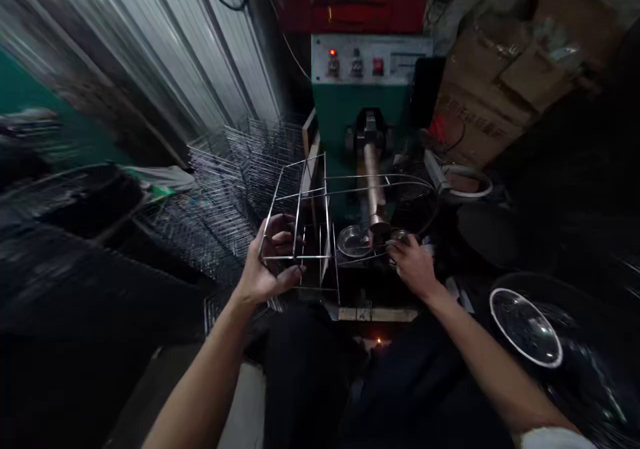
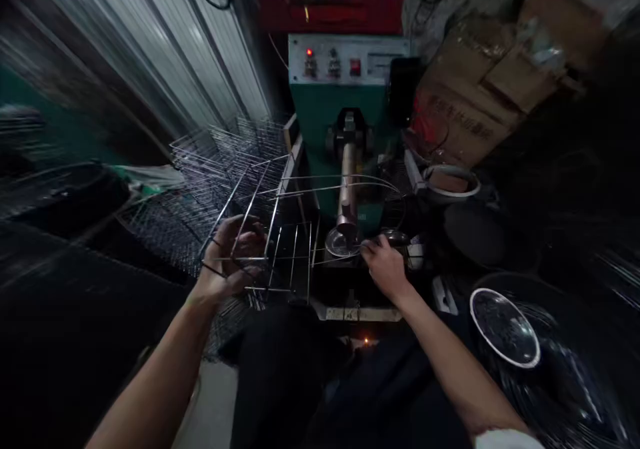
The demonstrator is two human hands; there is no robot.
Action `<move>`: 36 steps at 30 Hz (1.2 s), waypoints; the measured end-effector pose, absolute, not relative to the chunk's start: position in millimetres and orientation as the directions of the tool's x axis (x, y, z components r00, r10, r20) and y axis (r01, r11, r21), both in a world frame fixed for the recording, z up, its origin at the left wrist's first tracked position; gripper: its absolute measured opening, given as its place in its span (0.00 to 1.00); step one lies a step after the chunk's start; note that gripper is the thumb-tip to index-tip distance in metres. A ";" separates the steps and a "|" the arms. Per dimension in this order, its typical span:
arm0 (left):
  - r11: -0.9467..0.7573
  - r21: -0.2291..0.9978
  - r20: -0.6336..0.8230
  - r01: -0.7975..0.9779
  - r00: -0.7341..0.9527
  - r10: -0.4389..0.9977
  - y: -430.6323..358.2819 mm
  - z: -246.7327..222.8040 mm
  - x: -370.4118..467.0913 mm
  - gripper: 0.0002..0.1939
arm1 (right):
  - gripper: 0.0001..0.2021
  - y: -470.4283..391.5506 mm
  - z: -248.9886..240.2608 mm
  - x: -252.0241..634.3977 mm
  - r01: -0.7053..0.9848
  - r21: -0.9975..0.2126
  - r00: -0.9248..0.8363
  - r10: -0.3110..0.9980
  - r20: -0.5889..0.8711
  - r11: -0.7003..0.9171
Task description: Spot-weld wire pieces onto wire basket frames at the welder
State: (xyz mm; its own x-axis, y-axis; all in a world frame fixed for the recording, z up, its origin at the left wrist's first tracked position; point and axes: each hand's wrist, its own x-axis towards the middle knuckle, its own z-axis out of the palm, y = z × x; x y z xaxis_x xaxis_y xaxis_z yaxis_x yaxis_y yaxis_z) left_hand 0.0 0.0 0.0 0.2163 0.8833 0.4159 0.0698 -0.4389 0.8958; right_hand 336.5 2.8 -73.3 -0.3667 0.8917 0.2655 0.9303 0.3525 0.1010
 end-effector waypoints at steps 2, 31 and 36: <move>-0.443 0.892 0.416 0.091 0.214 0.883 11.6 -0.7 -0.3 0.40 | 0.17 8.5 -74.6 336.6 0.928 0.099 -0.373 0.892 0.254 0.360; -0.421 0.906 0.418 -0.025 0.199 0.886 45.2 -4.2 -2.1 0.38 | 0.13 17.7 -68.1 335.7 0.942 0.053 -0.334 0.904 0.268 0.332; -0.383 0.922 0.388 -0.060 0.163 0.907 46.2 -11.6 -5.5 0.40 | 0.13 19.1 -66.9 334.1 0.940 0.057 -0.338 0.895 0.289 0.337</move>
State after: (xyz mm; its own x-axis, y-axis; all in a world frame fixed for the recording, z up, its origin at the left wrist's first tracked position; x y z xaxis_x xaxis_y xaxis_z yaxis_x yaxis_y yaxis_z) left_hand -5.5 46.2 -11.6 0.1630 0.9072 0.3878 -0.0600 -0.3832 0.9217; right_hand 334.1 19.1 -66.9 -0.3383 0.8955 0.2893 0.9399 0.3367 0.0567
